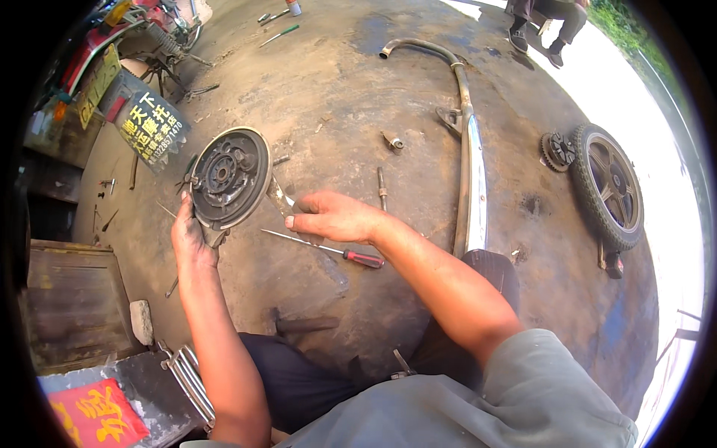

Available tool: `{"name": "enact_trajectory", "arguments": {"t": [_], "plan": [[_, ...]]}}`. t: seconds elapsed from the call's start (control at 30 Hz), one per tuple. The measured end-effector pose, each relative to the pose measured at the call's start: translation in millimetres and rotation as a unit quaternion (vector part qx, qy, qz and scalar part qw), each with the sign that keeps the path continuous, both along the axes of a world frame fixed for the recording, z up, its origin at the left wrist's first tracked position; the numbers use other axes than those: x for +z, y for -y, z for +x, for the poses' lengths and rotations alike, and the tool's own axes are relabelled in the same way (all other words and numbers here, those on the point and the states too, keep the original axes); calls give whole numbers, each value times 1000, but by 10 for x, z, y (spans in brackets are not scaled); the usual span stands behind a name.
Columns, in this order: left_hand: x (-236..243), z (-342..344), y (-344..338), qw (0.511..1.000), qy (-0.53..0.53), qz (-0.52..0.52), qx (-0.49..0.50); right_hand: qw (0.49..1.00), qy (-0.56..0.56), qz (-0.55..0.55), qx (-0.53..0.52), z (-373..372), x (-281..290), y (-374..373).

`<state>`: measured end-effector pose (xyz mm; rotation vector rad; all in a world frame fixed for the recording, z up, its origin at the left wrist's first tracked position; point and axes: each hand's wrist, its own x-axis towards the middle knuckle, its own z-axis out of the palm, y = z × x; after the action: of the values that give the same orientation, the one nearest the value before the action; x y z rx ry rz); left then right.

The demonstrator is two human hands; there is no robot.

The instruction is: The person disassembles a motorcycle brake plate assembly by removing the brake shoes and then using a hammer and a punch to drive out a metal pin. They handle the brake plate, shoes, and various small springs and components on the concrete floor.

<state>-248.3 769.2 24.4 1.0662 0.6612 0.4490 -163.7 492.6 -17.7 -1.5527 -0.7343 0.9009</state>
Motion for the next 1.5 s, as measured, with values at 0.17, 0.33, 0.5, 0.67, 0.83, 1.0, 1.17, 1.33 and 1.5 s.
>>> {"name": "enact_trajectory", "arguments": {"t": [0.17, 0.33, 0.5, 0.67, 0.83, 1.0, 1.17, 1.33, 1.5], "plan": [[119, -42, 43, 996, -79, 42, -18, 996, -74, 53, 1, -23, 20, 23], [25, -76, -118, 995, -83, 47, -8, 957, -247, 135, -71, -237, -247, -285], [-138, -64, -375, 996, -33, 84, -9, 971, -138, 175, -90, -94, -73, -120], [184, -2, 60, 978, -68, 173, 92, 955, -122, 177, -206, 79, -70, -12], [83, 6, -38, 986, -36, 148, 71, 963, -212, 130, -103, 65, -83, 80], [202, 91, 323, 993, -65, 92, 21, 988, -125, 86, -33, -52, -38, 30], [283, 168, 463, 997, 26, 67, 32, 961, -190, 98, -178, 225, 170, 373], [301, 31, 287, 989, 113, 86, -33, 985, -134, 39, -105, 263, 94, 370], [237, 63, 285, 988, 73, 137, 9, 990, -130, 26, -42, 163, -34, 261]]}}
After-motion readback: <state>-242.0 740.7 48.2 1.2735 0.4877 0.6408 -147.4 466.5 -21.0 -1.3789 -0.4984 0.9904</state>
